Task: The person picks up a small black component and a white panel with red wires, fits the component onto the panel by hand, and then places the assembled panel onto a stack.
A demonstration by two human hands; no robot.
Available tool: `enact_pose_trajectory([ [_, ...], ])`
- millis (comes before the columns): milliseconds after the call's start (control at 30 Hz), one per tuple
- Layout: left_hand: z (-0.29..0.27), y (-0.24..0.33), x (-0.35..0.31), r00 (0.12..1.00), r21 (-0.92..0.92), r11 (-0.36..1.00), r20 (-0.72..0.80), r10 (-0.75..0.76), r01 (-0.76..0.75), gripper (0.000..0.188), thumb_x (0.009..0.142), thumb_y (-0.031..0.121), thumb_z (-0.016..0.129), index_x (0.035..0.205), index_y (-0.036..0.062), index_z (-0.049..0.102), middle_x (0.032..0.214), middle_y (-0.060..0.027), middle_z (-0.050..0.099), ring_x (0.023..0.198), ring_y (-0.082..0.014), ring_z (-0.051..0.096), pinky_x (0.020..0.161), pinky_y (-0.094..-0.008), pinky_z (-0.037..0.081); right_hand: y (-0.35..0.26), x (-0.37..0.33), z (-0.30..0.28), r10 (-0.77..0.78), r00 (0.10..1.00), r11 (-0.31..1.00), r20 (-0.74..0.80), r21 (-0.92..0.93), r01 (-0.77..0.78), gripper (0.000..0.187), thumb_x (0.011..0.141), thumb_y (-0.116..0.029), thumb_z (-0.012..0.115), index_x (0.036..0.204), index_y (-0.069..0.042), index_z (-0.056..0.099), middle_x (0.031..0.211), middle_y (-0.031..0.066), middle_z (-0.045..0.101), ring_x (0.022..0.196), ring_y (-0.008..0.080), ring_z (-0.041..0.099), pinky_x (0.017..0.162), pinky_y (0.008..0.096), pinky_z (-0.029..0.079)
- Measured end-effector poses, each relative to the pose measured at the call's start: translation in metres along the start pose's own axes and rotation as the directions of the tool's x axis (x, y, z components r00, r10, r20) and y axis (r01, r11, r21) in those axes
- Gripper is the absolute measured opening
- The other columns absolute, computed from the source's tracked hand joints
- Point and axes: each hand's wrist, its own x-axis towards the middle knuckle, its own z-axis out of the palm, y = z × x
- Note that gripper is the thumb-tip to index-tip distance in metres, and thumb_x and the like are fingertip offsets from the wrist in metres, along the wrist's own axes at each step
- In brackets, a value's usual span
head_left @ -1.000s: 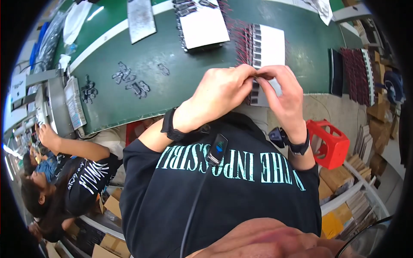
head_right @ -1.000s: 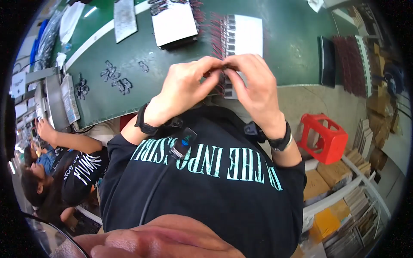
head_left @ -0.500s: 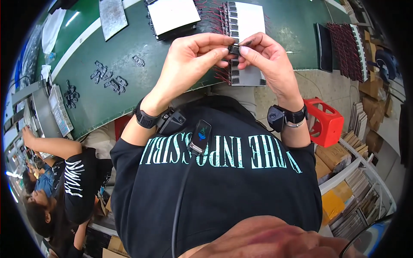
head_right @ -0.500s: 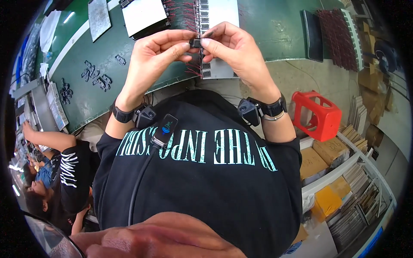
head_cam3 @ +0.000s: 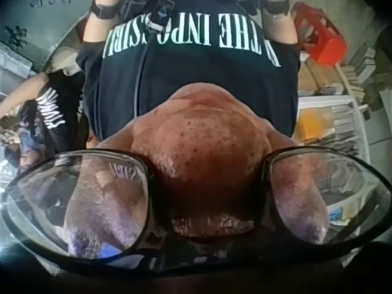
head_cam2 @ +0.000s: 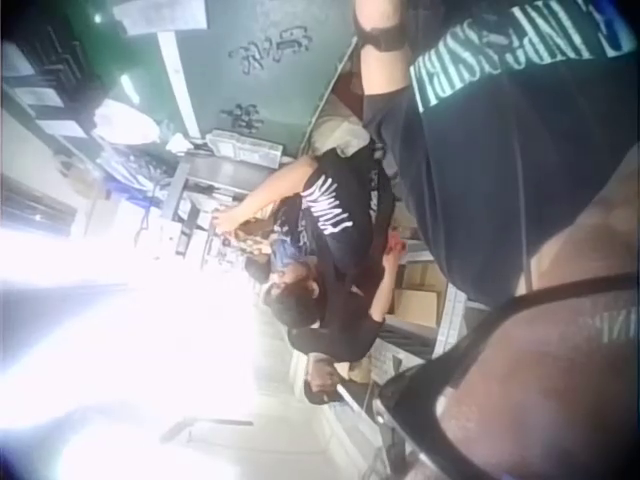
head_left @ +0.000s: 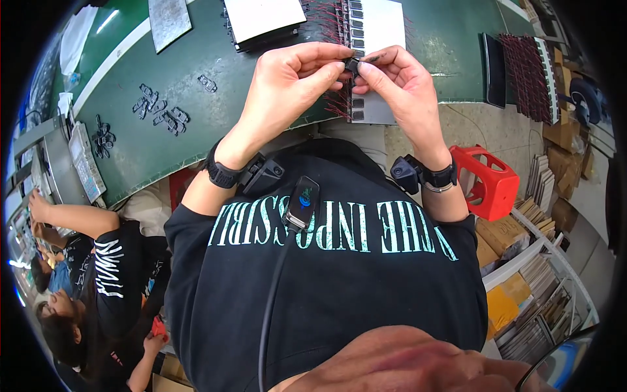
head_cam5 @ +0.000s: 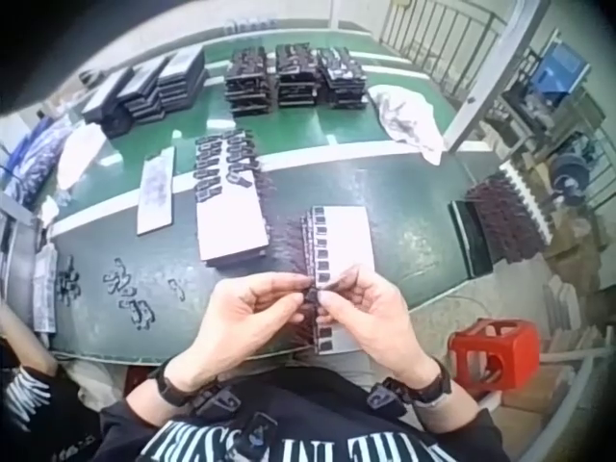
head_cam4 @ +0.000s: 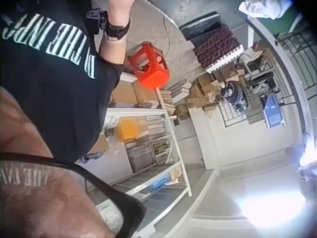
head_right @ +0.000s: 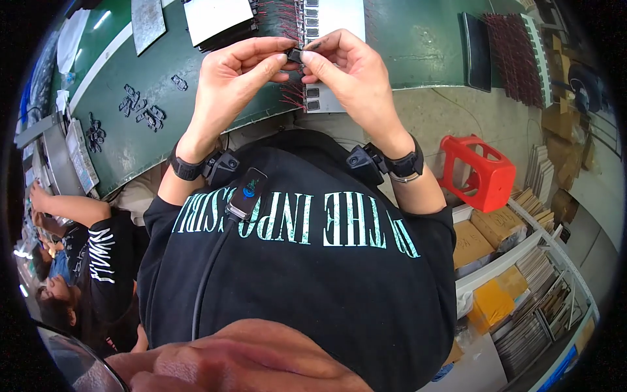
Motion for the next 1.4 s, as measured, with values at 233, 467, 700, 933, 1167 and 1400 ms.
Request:
enact_pose_trajectory([
  [233, -0.002, -0.012, -0.002, 0.995, -0.005, 1.000, -0.098, 0.024, -0.025, 0.020, 0.093, 0.003, 0.064, 0.111, -0.0030, 0.070, 0.096, -0.0079, 0.075, 0.088, -0.0098, 0.070, 0.079, -0.0235, 0.057, 0.001, -0.007, 0.024, -0.177, 0.979, 0.874, -0.099, -0.474, 0.110, 0.015, 0.095, -0.005, 0.066, 0.106, 0.003, 0.060, 0.094, 0.0049, 0.066, 0.082, 0.0090, 0.065, 0.077, 0.0235, 0.054],
  [467, -0.006, -0.009, -0.003, 0.984, 0.021, 1.000, -0.177, 0.021, -0.017, 0.018, 0.091, 0.003, 0.066, 0.108, -0.0032, 0.071, 0.093, -0.0080, 0.075, 0.085, -0.0093, 0.071, 0.078, -0.0227, 0.057, 0.000, 0.000, 0.034, -0.155, 0.982, 0.841, -0.104, -0.535, 0.077, 0.015, 0.095, -0.004, 0.065, 0.108, 0.002, 0.059, 0.098, 0.0042, 0.066, 0.086, 0.0087, 0.064, 0.079, 0.0224, 0.052],
  [700, -0.008, -0.010, -0.002, 0.982, -0.016, 1.000, -0.190, 0.021, -0.024, 0.017, 0.091, 0.004, 0.066, 0.107, -0.0037, 0.070, 0.092, -0.0082, 0.075, 0.085, -0.0091, 0.070, 0.077, -0.0229, 0.056, 0.011, 0.009, 0.031, -0.080, 0.991, 0.963, -0.112, -0.265, 0.048, 0.012, 0.096, -0.004, 0.064, 0.106, 0.001, 0.059, 0.098, 0.0038, 0.065, 0.090, 0.0093, 0.064, 0.080, 0.0233, 0.052],
  [933, -0.022, 0.001, -0.002, 0.991, 0.199, 0.978, -0.106, 0.077, -0.055, 0.017, 0.089, 0.005, 0.068, 0.105, -0.0010, 0.071, 0.091, -0.0088, 0.075, 0.079, -0.0126, 0.072, 0.073, -0.0257, 0.057, -0.005, 0.008, 0.041, -0.311, 0.950, 0.705, 0.038, -0.662, 0.257, 0.014, 0.091, 0.004, 0.064, 0.105, 0.001, 0.060, 0.096, 0.0071, 0.065, 0.091, 0.0142, 0.066, 0.081, 0.0293, 0.054],
  [1167, -0.024, 0.020, -0.007, 0.895, 0.604, 0.707, 0.023, 0.445, -0.367, 0.019, 0.083, 0.007, 0.074, 0.101, 0.0007, 0.071, 0.088, -0.0110, 0.073, 0.074, -0.0197, 0.072, 0.069, -0.0272, 0.055, -0.015, 0.001, 0.040, -0.428, 0.901, 0.638, 0.072, -0.682, 0.357, 0.027, 0.088, 0.006, 0.066, 0.114, 0.000, 0.064, 0.103, 0.0091, 0.069, 0.094, 0.0175, 0.067, 0.083, 0.0301, 0.053],
  [1400, -0.085, 0.040, 0.055, 0.863, 0.824, 0.548, -0.167, 0.477, -0.143, 0.015, 0.084, 0.020, 0.069, 0.094, 0.0104, 0.074, 0.086, -0.0053, 0.073, 0.082, -0.0255, 0.066, 0.075, -0.0363, 0.053, -0.032, 0.007, 0.009, -0.385, 0.923, 0.679, -0.014, -0.681, 0.273, 0.021, 0.090, 0.000, 0.066, 0.111, 0.000, 0.067, 0.100, 0.0094, 0.069, 0.090, 0.0175, 0.066, 0.082, 0.0289, 0.052],
])
